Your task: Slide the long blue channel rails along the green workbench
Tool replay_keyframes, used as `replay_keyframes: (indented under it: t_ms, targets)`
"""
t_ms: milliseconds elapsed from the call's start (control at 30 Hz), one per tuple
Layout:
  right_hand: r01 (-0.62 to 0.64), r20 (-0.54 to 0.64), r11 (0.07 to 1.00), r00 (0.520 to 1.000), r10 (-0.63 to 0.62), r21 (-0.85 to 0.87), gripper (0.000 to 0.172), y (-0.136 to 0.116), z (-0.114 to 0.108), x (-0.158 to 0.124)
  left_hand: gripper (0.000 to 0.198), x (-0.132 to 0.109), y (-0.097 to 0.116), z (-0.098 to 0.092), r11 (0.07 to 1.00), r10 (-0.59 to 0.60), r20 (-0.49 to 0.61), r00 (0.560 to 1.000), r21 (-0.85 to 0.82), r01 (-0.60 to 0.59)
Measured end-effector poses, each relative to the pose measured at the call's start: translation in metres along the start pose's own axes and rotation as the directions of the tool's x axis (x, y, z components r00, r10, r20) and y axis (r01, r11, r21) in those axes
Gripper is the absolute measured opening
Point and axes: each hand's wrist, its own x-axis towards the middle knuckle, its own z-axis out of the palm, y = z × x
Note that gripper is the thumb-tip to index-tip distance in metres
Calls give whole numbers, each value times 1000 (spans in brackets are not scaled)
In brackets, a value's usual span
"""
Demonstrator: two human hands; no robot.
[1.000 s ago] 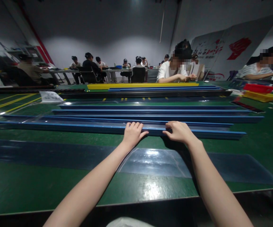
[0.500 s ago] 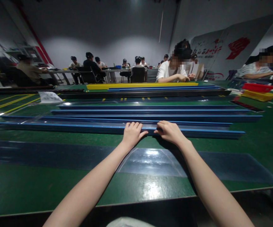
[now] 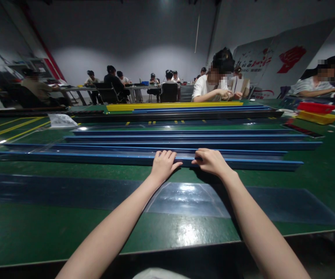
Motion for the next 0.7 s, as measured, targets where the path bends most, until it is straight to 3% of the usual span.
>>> replay_keyframes:
  t_ms: [367, 700]
  targets:
    - [-87, 25, 995, 996, 88, -56, 21, 21, -5, -10, 34, 0, -1, 0, 1000, 6, -12, 1000, 9, -6]
    - [-104, 43, 993, 993, 106, -62, 22, 19, -6, -10, 35, 0, 1, 0, 1000, -14, -1, 1000, 18, 14]
